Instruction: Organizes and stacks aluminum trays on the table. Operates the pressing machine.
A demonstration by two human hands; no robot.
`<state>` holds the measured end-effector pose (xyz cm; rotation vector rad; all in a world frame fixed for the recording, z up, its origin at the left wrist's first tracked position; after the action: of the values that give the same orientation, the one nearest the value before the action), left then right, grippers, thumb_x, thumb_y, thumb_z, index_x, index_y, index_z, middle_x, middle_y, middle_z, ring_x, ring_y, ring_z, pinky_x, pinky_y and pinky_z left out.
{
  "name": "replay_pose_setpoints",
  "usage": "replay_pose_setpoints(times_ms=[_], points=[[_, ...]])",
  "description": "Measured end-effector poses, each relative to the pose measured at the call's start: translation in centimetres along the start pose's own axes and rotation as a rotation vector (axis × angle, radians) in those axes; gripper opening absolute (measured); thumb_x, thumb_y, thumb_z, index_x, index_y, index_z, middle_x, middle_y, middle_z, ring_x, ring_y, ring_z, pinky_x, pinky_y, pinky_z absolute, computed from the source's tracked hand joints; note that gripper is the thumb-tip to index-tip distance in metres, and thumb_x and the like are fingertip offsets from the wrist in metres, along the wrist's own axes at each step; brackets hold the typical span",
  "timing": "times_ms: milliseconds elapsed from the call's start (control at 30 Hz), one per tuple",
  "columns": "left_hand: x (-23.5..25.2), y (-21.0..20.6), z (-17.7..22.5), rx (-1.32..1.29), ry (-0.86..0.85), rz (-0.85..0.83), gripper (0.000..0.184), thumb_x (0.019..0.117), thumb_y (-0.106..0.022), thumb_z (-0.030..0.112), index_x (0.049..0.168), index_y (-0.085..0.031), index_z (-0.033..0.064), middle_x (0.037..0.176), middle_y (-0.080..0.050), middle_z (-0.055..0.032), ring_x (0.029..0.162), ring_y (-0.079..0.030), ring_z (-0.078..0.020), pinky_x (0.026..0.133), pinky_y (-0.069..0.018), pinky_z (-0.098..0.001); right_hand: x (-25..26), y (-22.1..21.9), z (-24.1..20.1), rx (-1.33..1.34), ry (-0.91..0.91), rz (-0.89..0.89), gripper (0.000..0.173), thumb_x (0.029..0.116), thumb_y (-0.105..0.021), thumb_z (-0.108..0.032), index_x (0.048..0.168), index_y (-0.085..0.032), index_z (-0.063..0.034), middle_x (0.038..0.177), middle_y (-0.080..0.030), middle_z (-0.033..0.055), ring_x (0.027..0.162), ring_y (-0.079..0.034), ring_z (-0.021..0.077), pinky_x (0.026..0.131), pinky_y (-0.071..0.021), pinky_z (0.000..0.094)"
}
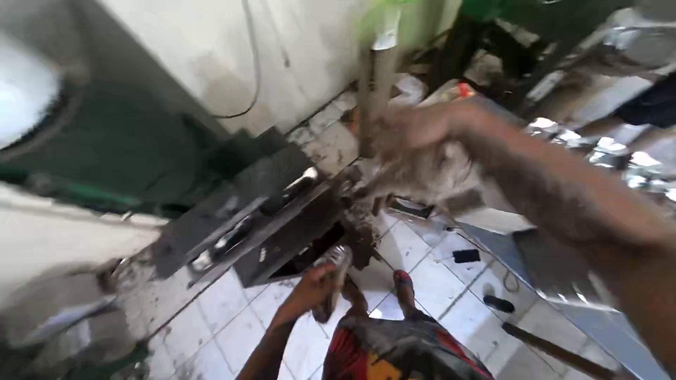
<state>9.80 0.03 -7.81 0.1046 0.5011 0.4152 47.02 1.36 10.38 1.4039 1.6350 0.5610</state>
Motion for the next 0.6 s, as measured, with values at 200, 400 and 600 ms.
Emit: replay_pose_setpoints(times_ms=[200,400,600], points=[[22.0,-9.8,11.0,0.54,0.022,-0.157,0.039,0.1002,-0.066,0.031,0.122,-0.067,-0.0008,0.111,-0.068,-0.0216,0.101,-0.067,-0.0307,0.093,-0.0543,-0.0517,-21.1,-23.2,15.3,0.282,-0.287,-0.157,0.095,0.0848,-0.078,-0.052,0.158,-0.036,-0.0081,0.16,-0.038,0.0219,0.146,-0.037,0.0429,0.115,-0.0346,0.0669],[37.6,-17.6,14.0,0.784,-0.22,-0.322,0.04,0.1012,-0.062,0.029,0.132,-0.058,0.0042,0.103,-0.069,-0.0207,0.091,-0.069,-0.0351,0.081,-0.056,-0.0578,-26.3,-41.8,24.4,0.272,-0.795,-0.068,0.098,0.084,-0.067,-0.068,0.158,-0.038,-0.0105,0.162,-0.04,0.0141,0.149,-0.038,0.0326,0.123,-0.0248,0.0577],[38.6,-17.9,13.4,0.534,-0.158,-0.398,0.07,0.105,-0.053,0.01,0.164,-0.016,0.014,0.152,-0.049,-0.0177,0.128,-0.059,-0.0282,0.106,-0.05,-0.0507,-25.8,-45.1,27.9,0.338,-0.795,-0.102,0.106,0.0751,-0.069,-0.074,0.156,-0.041,-0.0118,0.157,-0.046,0.0119,0.146,-0.042,0.0311,0.124,-0.0176,0.0602]])
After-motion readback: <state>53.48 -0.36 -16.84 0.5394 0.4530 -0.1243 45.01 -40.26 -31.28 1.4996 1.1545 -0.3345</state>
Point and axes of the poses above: each hand's wrist, its own x-axis towards the middle knuckle, its own y-axis out of the back of the hand, z = x × y, the point moved 1 cm from there along x, towards the middle knuckle
